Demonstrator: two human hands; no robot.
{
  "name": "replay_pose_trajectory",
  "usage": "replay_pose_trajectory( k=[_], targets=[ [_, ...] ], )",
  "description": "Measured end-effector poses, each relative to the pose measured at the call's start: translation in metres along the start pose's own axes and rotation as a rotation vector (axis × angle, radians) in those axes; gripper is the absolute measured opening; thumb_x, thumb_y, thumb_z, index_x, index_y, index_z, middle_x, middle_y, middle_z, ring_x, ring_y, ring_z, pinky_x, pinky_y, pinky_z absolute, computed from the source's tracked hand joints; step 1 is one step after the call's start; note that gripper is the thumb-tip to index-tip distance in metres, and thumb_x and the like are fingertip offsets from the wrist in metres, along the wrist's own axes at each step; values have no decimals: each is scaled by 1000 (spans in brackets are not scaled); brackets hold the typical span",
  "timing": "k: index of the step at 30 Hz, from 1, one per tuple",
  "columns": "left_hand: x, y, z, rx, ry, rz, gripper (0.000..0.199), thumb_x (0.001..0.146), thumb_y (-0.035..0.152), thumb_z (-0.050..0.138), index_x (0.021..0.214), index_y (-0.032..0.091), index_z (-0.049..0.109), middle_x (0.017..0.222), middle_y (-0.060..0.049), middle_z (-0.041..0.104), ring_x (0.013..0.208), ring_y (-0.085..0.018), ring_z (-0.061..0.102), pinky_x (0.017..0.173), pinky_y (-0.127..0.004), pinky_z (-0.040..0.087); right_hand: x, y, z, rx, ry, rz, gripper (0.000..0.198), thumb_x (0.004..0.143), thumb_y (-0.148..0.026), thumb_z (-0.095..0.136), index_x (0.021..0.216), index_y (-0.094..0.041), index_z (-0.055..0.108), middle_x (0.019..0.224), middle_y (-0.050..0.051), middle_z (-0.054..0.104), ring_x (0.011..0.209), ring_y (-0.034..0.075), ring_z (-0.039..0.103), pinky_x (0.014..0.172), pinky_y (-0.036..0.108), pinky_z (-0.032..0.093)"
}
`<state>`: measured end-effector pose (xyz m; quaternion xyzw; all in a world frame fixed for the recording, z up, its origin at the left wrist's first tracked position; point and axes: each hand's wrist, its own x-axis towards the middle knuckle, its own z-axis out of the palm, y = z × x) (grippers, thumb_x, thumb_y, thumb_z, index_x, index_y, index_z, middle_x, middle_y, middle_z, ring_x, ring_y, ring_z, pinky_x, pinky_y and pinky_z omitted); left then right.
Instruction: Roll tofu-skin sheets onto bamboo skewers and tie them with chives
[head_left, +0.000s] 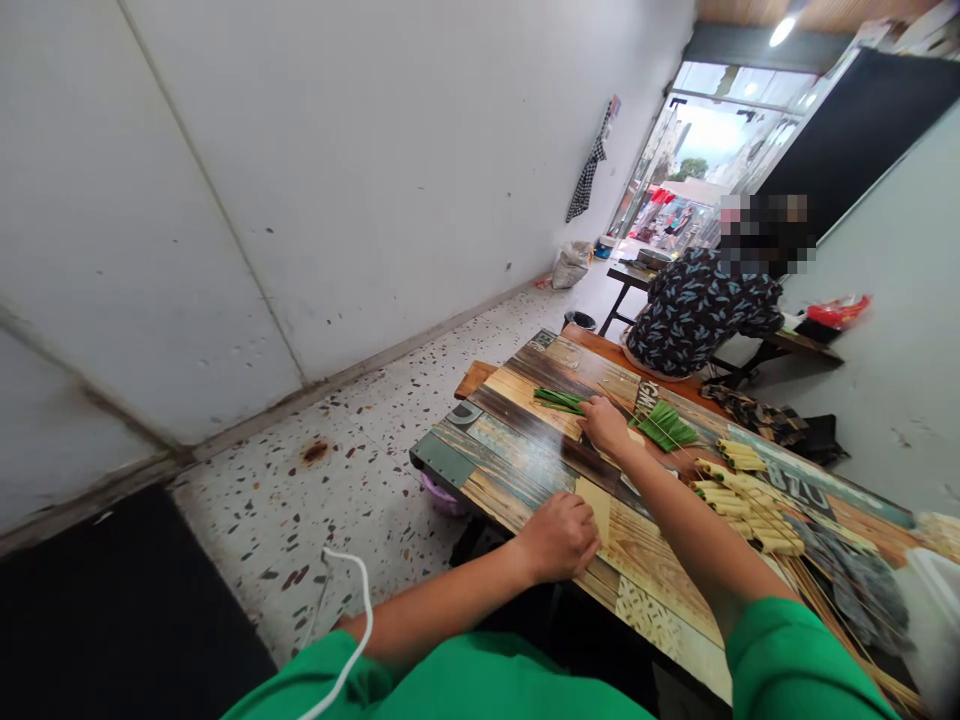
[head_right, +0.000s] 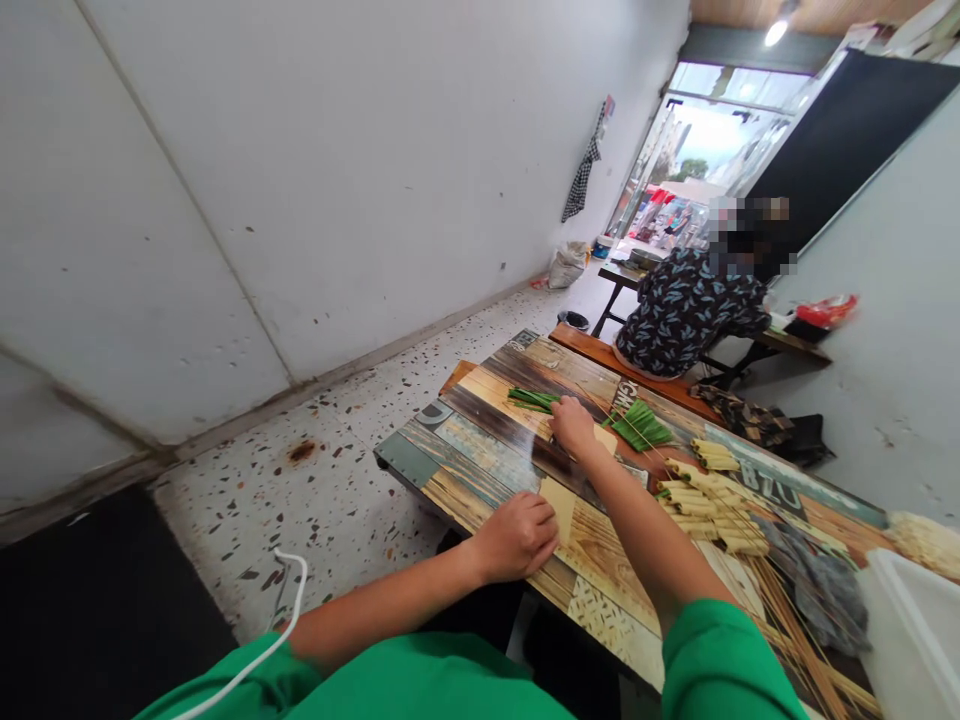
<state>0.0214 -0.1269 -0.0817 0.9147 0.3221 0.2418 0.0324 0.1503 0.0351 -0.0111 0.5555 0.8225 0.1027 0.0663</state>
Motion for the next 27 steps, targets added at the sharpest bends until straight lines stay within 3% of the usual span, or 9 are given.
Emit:
replay_pose_trajectory(
  k=[7, 15, 20, 24, 27],
  targets=[
    [1, 1, 2, -6, -7, -10, 25, 94, 30, 48, 79, 15, 60, 85, -8, 59, 88, -22, 55, 75, -35, 43, 41, -3, 17, -29, -51, -75, 27, 93, -23, 47, 103, -15, 71, 110, 16, 64, 110, 25, 54, 87, 31, 45],
    [1, 0, 5, -11, 22, -9, 24, 95, 28, 47, 78, 15, 59, 83, -7, 58, 88, -21, 54, 75, -34, 44, 46, -8, 19, -37, -52, -41, 31, 92, -19, 44, 109, -7, 66, 111, 19, 66, 104, 24, 60, 87, 30, 45],
    [1, 2, 3, -27, 40, -18, 20, 92, 26, 49, 79, 15, 59, 85, -7, 61, 88, -22, 56, 75, -34, 47, 45, -9, 17, 31, -46, 20, 29, 91, -18, 44, 102, -9, 70, 107, 18, 69, 100, 24, 64, 86, 30, 47],
    [0, -3, 8, -188, 180, -20, 15, 89, 21, 52, 93, 15, 65, 97, -10, 67, 99, -23, 60, 86, -36, 50, 39, 3, 8, 191, 34, 67, 26, 86, -17, 49, 95, -12, 72, 105, 18, 71, 101, 25, 64, 87, 31, 46],
    [4, -27, 7, -379, 378, -201, 24, 92, 20, 49, 103, 16, 70, 100, -10, 72, 95, -20, 64, 87, -35, 52, 33, 18, 2, 393, 94, 85, 24, 84, -23, 51, 90, -13, 73, 91, 13, 73, 88, 23, 66, 78, 30, 48]
  ],
)
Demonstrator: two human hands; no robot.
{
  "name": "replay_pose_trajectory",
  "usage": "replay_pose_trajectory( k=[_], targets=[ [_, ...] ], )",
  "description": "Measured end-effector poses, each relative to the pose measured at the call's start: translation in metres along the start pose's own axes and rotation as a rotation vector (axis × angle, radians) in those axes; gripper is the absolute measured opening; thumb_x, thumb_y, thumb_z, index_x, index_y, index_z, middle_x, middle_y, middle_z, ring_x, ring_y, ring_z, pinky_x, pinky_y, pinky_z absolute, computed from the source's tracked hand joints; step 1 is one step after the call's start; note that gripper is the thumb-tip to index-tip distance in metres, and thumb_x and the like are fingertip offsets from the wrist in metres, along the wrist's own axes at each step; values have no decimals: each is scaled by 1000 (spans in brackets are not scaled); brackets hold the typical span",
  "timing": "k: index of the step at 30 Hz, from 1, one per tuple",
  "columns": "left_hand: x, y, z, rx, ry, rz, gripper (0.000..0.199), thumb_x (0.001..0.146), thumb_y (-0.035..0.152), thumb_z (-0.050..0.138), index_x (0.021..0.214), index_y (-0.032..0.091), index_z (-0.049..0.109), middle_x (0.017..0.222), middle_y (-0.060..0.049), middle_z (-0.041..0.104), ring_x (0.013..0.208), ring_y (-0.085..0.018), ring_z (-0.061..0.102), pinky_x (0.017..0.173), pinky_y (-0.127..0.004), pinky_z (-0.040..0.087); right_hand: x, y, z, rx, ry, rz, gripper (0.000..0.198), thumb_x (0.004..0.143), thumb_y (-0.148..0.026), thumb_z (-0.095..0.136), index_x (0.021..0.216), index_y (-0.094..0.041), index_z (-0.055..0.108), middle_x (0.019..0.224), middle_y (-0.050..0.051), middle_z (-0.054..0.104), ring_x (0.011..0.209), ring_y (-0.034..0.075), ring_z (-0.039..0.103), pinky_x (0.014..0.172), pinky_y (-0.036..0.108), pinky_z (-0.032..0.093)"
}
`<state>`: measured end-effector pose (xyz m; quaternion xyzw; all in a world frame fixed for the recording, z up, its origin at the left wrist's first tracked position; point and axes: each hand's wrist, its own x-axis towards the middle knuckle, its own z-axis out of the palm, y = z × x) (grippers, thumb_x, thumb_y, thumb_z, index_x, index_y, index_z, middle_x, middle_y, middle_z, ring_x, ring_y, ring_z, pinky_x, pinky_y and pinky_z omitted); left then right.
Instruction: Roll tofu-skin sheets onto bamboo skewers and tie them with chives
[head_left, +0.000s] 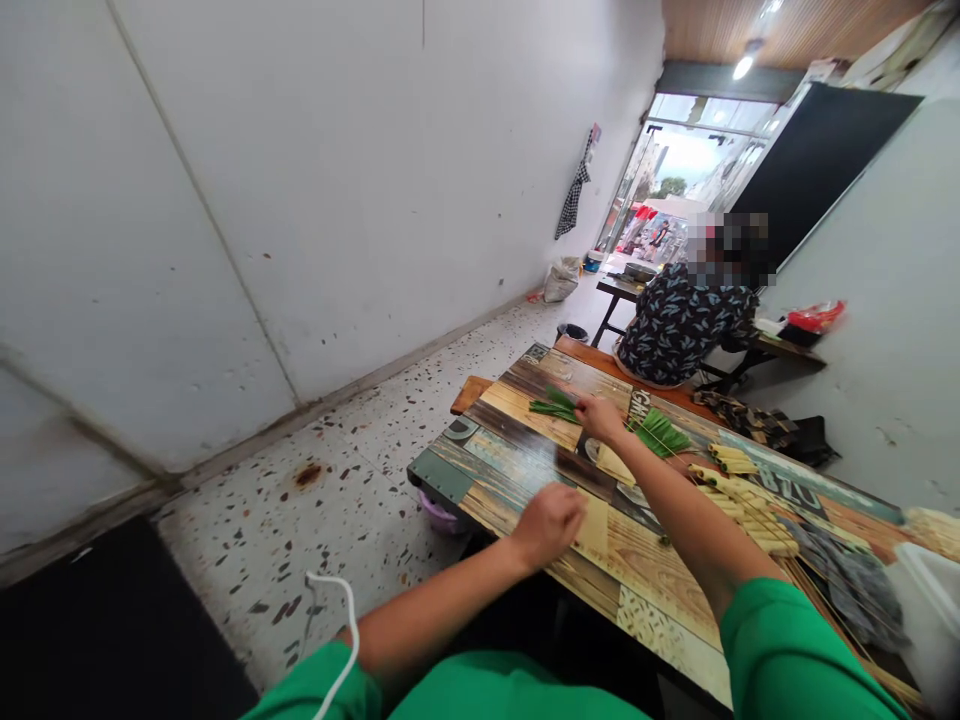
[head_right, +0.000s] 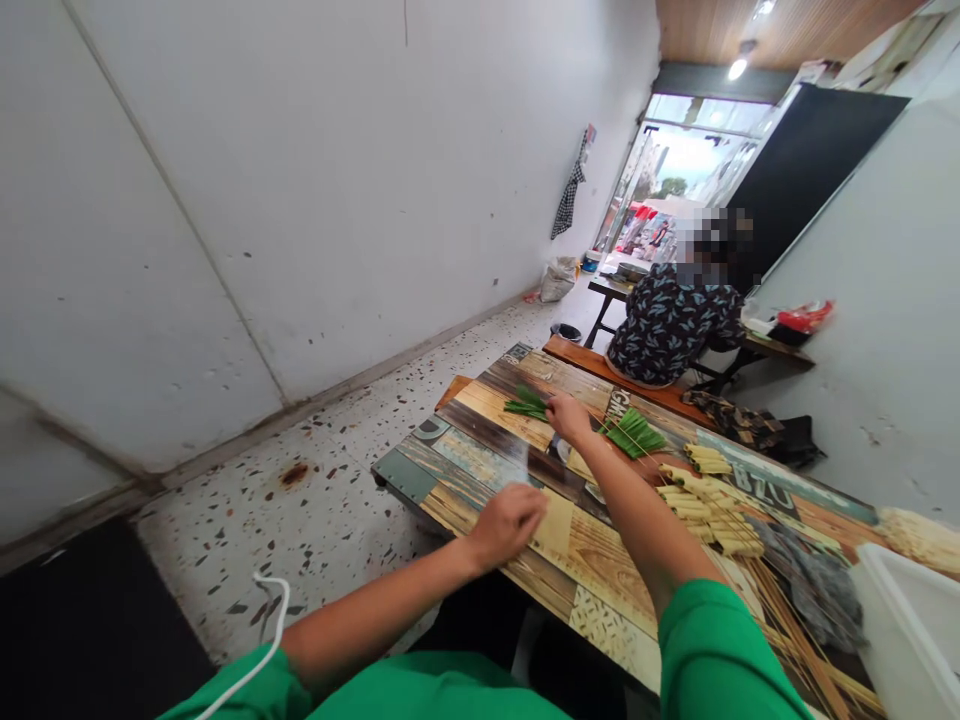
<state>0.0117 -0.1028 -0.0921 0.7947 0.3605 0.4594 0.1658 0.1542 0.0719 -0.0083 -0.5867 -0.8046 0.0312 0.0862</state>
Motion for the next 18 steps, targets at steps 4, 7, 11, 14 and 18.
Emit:
replay_pose_trajectory(
  k=[4, 7, 11, 14, 18],
  targets=[
    [38, -37, -27, -126, 193, -386, 26, 90, 27, 55, 105, 16, 74, 98, -10, 75, 91, -20, 68, 86, -32, 53, -16, 8, 3, 341, 25, -11, 40, 88, -45, 46, 88, -14, 70, 68, 4, 67, 60, 15, 60, 58, 25, 48],
    [71, -56, -39, -194, 217, -488, 27, 86, 28, 61, 105, 15, 75, 96, -8, 75, 89, -19, 68, 85, -30, 51, -33, 5, 15, 540, 35, -24, 52, 84, -61, 45, 85, -14, 68, 62, 2, 62, 50, 12, 54, 50, 24, 46],
    [94, -59, -35, -279, 162, -516, 38, 79, 34, 70, 109, 12, 73, 68, 1, 67, 65, -13, 58, 66, -23, 45, -52, -3, 24, 854, 11, -33, 50, 71, -65, 60, 74, -16, 66, 54, -2, 54, 45, 10, 45, 45, 23, 39],
    [98, -56, -32, -259, 157, -448, 29, 78, 38, 69, 86, 11, 76, 59, 4, 57, 59, -10, 49, 59, -21, 38, -61, -7, 25, 977, -21, -72, 44, 69, -60, 65, 76, -17, 68, 55, -3, 54, 46, 9, 43, 46, 23, 37],
    [108, -60, -34, -242, 128, -382, 30, 79, 41, 68, 70, 13, 73, 59, 3, 59, 62, -11, 50, 60, -21, 37, -60, -4, 28, 891, -9, -122, 40, 76, -55, 59, 74, -17, 68, 55, -2, 55, 48, 10, 43, 48, 23, 36]
  ],
)
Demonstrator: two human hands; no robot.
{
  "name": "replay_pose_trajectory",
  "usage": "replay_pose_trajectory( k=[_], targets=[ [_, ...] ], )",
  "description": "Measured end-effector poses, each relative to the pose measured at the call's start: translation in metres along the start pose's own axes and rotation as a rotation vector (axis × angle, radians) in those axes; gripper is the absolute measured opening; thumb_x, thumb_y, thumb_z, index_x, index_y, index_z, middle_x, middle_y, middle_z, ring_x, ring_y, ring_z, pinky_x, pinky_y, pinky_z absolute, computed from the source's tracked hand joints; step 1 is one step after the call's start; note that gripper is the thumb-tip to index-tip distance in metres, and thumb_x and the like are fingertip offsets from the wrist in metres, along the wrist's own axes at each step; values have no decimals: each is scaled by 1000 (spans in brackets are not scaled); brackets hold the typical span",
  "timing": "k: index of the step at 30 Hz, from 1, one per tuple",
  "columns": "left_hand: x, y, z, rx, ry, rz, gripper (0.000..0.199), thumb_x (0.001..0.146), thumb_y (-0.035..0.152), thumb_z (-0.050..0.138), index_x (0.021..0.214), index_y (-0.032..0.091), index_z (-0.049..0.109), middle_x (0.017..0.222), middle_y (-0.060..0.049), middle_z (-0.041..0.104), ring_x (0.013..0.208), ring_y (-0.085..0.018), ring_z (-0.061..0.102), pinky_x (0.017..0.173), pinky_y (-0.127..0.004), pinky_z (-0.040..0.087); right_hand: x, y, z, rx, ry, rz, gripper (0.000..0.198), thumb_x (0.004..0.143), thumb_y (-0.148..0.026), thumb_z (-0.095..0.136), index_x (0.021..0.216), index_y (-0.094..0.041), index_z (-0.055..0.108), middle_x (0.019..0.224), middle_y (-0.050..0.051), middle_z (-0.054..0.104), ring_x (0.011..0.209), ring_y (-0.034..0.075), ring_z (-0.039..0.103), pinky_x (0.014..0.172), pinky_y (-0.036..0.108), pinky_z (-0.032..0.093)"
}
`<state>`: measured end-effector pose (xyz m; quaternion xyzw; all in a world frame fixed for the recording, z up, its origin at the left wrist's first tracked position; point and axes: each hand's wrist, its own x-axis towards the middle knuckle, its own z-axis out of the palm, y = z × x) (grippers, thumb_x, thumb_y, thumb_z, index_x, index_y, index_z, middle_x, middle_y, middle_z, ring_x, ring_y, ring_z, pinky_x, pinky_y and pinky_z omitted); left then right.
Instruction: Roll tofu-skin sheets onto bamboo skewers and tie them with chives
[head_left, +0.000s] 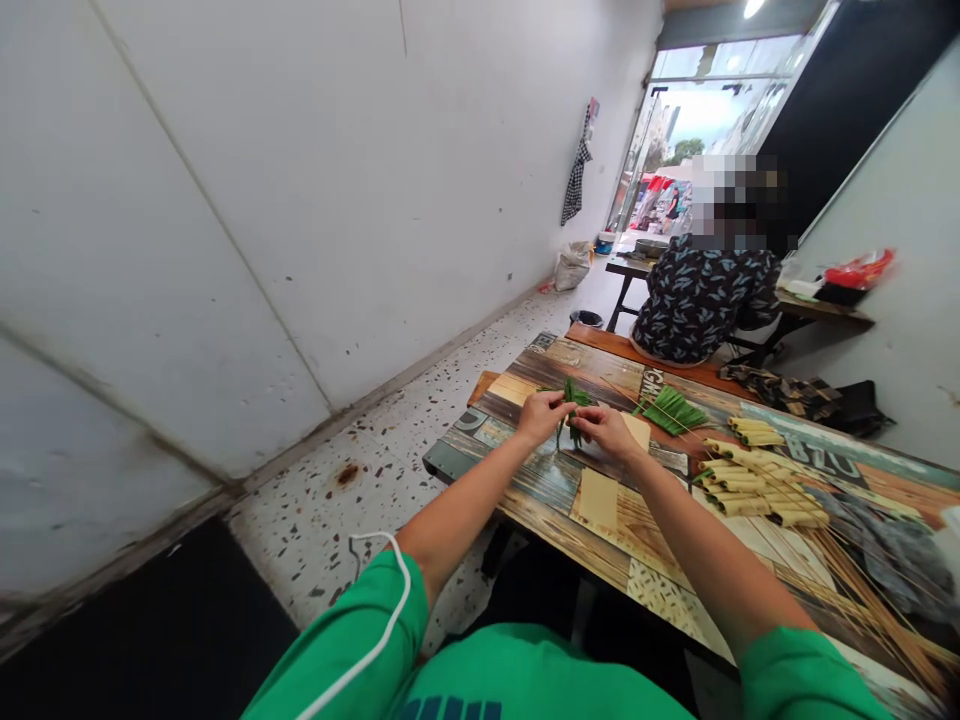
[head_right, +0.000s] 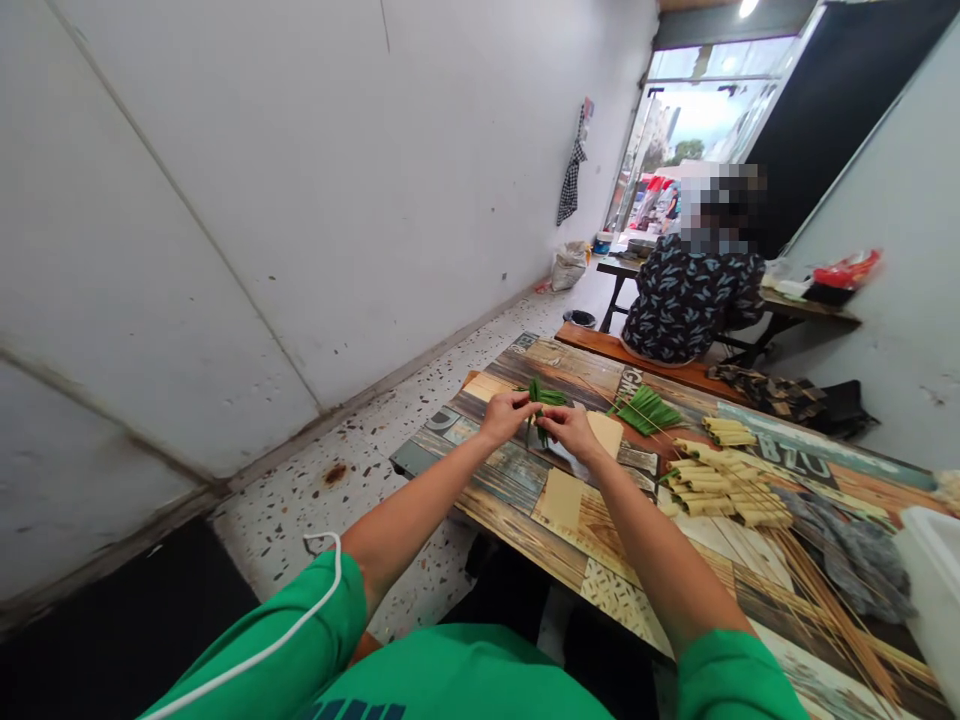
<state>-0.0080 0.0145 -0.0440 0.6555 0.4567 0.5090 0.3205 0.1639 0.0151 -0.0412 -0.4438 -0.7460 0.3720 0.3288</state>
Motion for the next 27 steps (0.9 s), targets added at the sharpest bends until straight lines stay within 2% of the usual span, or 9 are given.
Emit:
replay_pose_trajectory(
  k=[5, 10, 12, 15, 19, 23, 27],
  targets=[
    [33, -10, 2, -99, -40, -129, 30, 73, 39, 73, 81, 11, 77, 72, -2, 71, 68, -14, 60, 67, -24, 45, 28, 8, -13, -303, 120, -70, 23, 77, -34, 57, 75, -17, 72, 61, 1, 62, 55, 12, 48, 54, 24, 35],
    [51, -5, -4, -49, -35, -137, 25, 71, 34, 72, 80, 11, 77, 70, -3, 71, 68, -15, 60, 65, -23, 44, 48, 5, -19, -340, 72, -78, 17, 73, -26, 59, 76, -18, 75, 59, 0, 62, 55, 13, 49, 56, 24, 34],
    [50, 6, -11, 50, -59, -99, 22, 72, 32, 71, 76, 11, 76, 64, 0, 67, 65, -13, 57, 61, -21, 40, 46, 1, -16, -326, 75, -94, 20, 73, -29, 61, 81, -18, 75, 64, 1, 64, 57, 13, 50, 57, 24, 34],
    [40, 29, -25, 238, -109, -5, 20, 74, 28, 67, 65, 11, 73, 56, 3, 59, 60, -10, 51, 57, -20, 32, 33, -10, -7, -245, 156, -116, 25, 73, -37, 64, 82, -17, 75, 70, 2, 65, 62, 14, 52, 59, 25, 37],
    [20, 51, -38, 315, -177, 85, 25, 76, 27, 63, 56, 11, 66, 50, 5, 47, 55, -8, 41, 52, -22, 24, 13, -24, 12, -36, 161, -79, 35, 77, -48, 58, 81, -16, 72, 59, -1, 57, 57, 12, 47, 55, 24, 37],
    [6, 50, -43, 334, -278, 102, 20, 72, 21, 62, 55, 12, 63, 49, 6, 43, 53, -8, 38, 51, -23, 21, 2, -26, 28, 19, 129, -77, 30, 75, -46, 56, 67, -18, 60, 52, -4, 46, 54, 11, 40, 52, 23, 32],
    [-1, 36, -44, 383, -324, 88, 19, 66, 23, 69, 52, 14, 61, 47, 7, 42, 51, -8, 36, 51, -23, 20, 2, -16, 40, -10, 97, -87, 29, 69, -43, 58, 54, -19, 49, 53, -4, 44, 57, 11, 40, 54, 22, 32]
  ],
)
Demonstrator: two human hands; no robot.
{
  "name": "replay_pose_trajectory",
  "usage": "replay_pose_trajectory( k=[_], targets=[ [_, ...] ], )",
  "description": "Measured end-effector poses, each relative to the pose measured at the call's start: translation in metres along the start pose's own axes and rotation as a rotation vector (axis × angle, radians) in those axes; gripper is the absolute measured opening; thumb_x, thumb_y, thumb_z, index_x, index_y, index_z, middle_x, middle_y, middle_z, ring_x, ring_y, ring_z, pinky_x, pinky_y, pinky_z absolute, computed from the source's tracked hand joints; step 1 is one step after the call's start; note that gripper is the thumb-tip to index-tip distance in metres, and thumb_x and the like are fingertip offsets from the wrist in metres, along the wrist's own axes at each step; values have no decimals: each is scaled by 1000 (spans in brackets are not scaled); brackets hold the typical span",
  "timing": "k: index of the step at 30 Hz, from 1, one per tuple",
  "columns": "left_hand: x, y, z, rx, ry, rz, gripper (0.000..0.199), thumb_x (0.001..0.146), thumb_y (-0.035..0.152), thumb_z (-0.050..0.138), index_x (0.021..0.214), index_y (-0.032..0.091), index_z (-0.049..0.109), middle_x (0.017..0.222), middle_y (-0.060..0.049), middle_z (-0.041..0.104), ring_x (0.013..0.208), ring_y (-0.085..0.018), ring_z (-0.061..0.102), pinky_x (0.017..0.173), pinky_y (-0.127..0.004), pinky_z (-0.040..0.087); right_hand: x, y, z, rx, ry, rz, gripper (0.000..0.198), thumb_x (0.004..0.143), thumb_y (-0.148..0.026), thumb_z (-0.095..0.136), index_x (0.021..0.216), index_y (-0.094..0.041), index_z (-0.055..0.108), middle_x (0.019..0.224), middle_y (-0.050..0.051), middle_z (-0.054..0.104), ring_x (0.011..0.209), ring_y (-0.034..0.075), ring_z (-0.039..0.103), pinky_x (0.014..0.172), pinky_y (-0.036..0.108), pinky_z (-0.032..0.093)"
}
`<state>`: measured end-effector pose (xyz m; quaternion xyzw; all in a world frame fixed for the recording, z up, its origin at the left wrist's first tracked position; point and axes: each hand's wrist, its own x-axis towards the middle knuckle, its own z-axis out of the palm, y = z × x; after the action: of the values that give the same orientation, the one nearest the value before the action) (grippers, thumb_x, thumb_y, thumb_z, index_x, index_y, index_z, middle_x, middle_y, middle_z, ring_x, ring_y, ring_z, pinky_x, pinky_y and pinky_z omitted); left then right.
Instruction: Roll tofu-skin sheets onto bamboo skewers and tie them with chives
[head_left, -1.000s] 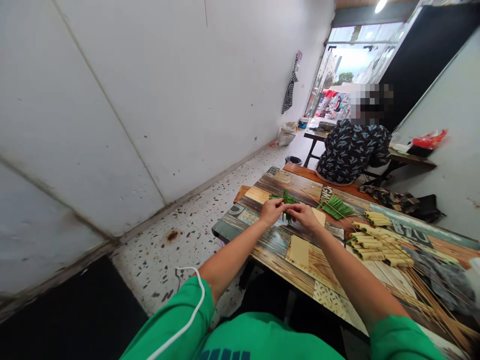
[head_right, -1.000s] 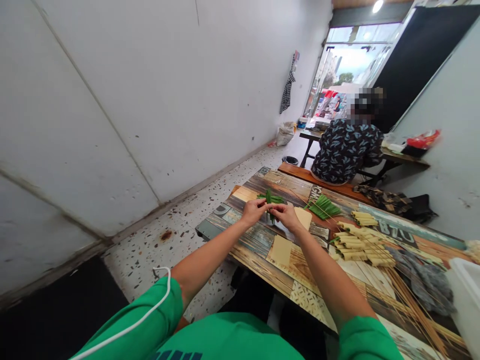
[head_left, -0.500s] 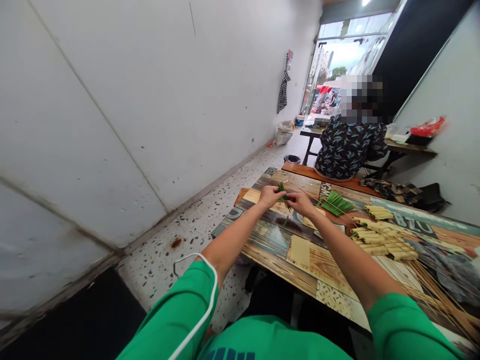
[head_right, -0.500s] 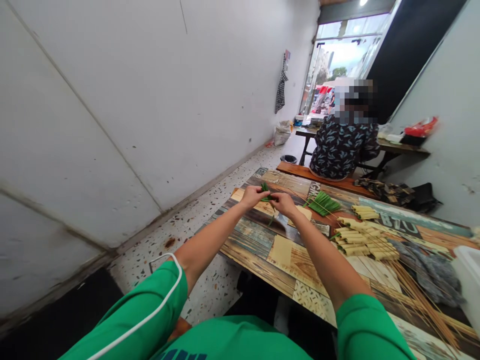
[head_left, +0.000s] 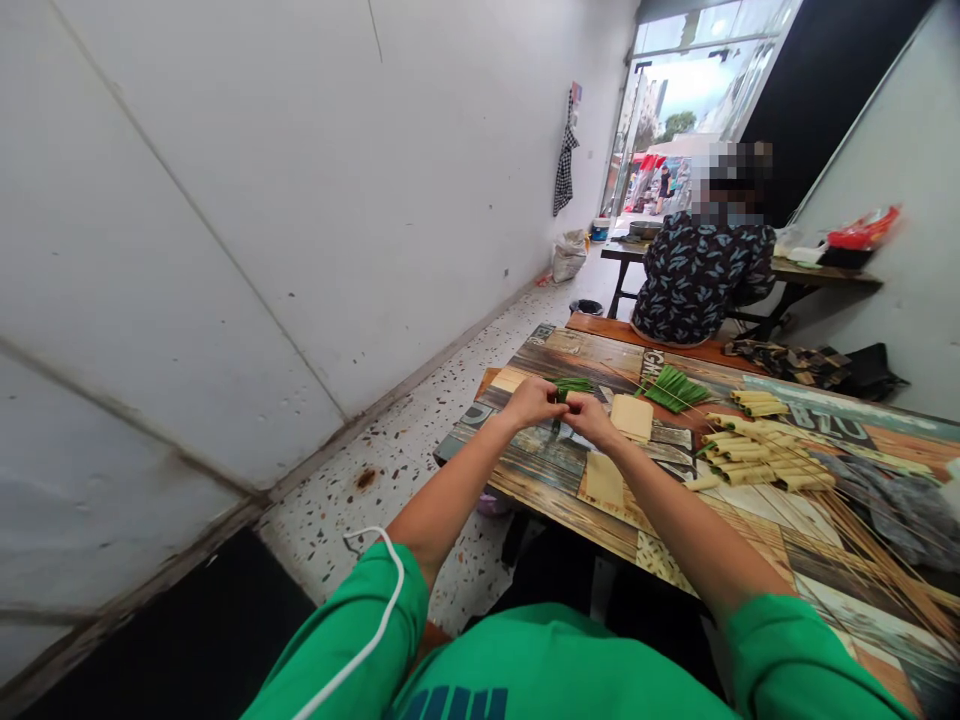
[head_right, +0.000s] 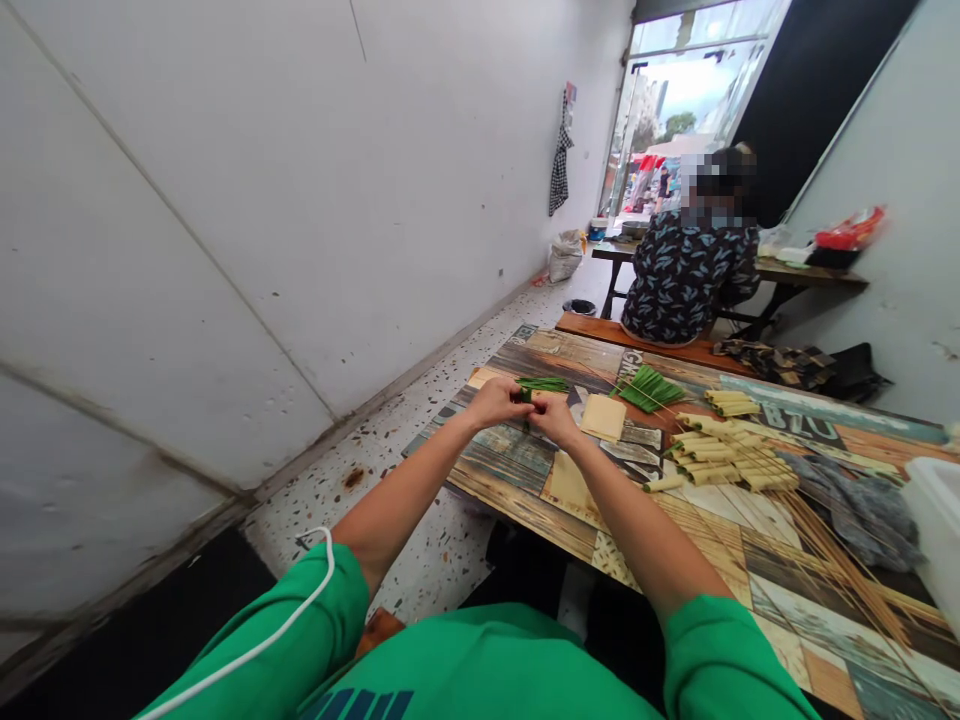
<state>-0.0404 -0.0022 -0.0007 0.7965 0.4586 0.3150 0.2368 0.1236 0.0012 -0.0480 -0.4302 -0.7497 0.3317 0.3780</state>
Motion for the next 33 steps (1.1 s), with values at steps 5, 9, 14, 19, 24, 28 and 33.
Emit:
replay_pose_trajectory(
  k=[5, 9, 14, 19, 24, 28, 33],
  targets=[
    [-1, -10, 4, -4, 2, -15, 22, 67, 28, 72, 54, 14, 61, 48, 7, 43, 52, -8, 35, 52, -23, 20, 2, 5, 7, -53, -3, -1, 23, 68, -36, 58, 54, -19, 52, 54, -4, 49, 58, 12, 44, 57, 22, 34],
    [2, -10, 2, -15, 56, 3, 26, 71, 28, 70, 51, 13, 61, 47, 6, 42, 52, -8, 36, 52, -22, 20, 3, -1, 6, -110, 15, -24, 18, 70, -30, 56, 57, -19, 57, 56, -2, 54, 60, 13, 47, 59, 23, 35],
    [-1, -12, -4, -265, 61, -66, 24, 68, 35, 73, 68, 11, 73, 58, 2, 61, 58, -9, 50, 54, -20, 31, -1, -14, -3, -211, 2, -59, 13, 74, -23, 58, 76, -21, 71, 69, 1, 66, 68, 16, 53, 65, 24, 38],
    [-11, -13, -2, -684, -7, -297, 30, 60, 35, 82, 73, 10, 73, 58, 0, 63, 54, -8, 51, 53, -20, 38, -9, -32, -25, -312, -104, -97, 17, 78, -28, 58, 67, -19, 68, 61, 1, 61, 59, 13, 47, 56, 24, 31],
    [-18, 0, -1, -847, -71, -421, 25, 63, 30, 83, 75, 10, 74, 60, -3, 66, 52, -8, 54, 51, -19, 41, -20, -44, -44, -124, -218, -21, 37, 77, -46, 58, 52, -18, 55, 49, -5, 43, 50, 8, 33, 49, 23, 23],
    [-19, 12, -3, -745, -108, -367, 26, 62, 28, 84, 79, 11, 76, 59, -2, 67, 52, -8, 56, 51, -19, 43, -32, -45, -53, -17, -256, 116, 33, 71, -46, 64, 58, -17, 62, 45, -7, 42, 43, 6, 31, 43, 22, 22],
    [-25, 16, 6, -672, -175, -172, 29, 64, 33, 83, 78, 9, 77, 62, -5, 69, 54, -10, 58, 54, -22, 47, -48, -44, -60, 243, -258, 311, 31, 66, -45, 73, 65, -16, 65, 42, -6, 50, 36, 6, 40, 36, 20, 30]
  ],
)
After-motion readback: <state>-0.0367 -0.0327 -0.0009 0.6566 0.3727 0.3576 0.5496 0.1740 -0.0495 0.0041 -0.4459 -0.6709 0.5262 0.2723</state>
